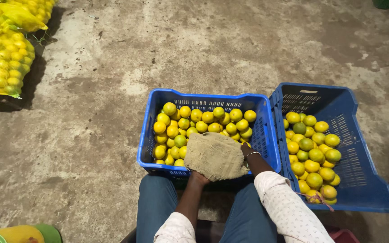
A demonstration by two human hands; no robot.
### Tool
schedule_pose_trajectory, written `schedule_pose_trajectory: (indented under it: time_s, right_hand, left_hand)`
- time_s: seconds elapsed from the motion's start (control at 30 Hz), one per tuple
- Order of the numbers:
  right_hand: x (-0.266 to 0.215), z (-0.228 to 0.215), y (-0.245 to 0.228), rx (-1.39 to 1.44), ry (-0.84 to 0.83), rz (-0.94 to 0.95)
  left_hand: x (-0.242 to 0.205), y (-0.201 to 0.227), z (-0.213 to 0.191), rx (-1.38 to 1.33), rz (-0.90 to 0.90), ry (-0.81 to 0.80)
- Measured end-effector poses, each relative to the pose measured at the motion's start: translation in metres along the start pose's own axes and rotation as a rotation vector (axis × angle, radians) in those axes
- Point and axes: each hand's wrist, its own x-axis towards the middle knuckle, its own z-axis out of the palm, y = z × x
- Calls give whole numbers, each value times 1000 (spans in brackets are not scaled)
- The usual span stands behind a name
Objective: The person sits and repeatedly wipes individual yellow citrus fruits with a cloth, picking each fruit from a blue crate, rubbing it, and placing it back. The action is performed one at a time throughout the clip.
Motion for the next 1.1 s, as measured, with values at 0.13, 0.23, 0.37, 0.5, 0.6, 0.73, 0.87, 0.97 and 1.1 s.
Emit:
schedule_pose_trajectory:
  time_s: [0.13,0.23,0.37,0.5,0.6,0.73,0.87,0.97,1.1]
  right_hand:
    - [-1,6,-8,22,19,1]
    - [-5,5,-5,17,23,10]
    - [-4,11,-10,20,23,-1]
    - [-3,11,-9,25,32,3]
    - [-3,13,-7,38,53,2]
    - [-4,10,-10,95,114,-11]
    - [-19,-37,-22,379,524,-107]
    - [-46,-80,-54,687,722,-243]
    - [-113,-116,-101,942,367,-256]
  left_hand:
    - [-4,4,5,-9,4,-29]
    - [-1,0,6,-3,5,-46]
    - [-2,2,6,-13,-13,-57]
    - [-3,2,11,9,-15,6]
    - [-5,2,17,9,-16,-77]
    - [-7,2,14,10,5,-20]
    - [-1,-2,7,28,37,-19]
    - [0,3,8,45,25,22]
    - [-4,2,25,72,31,21]
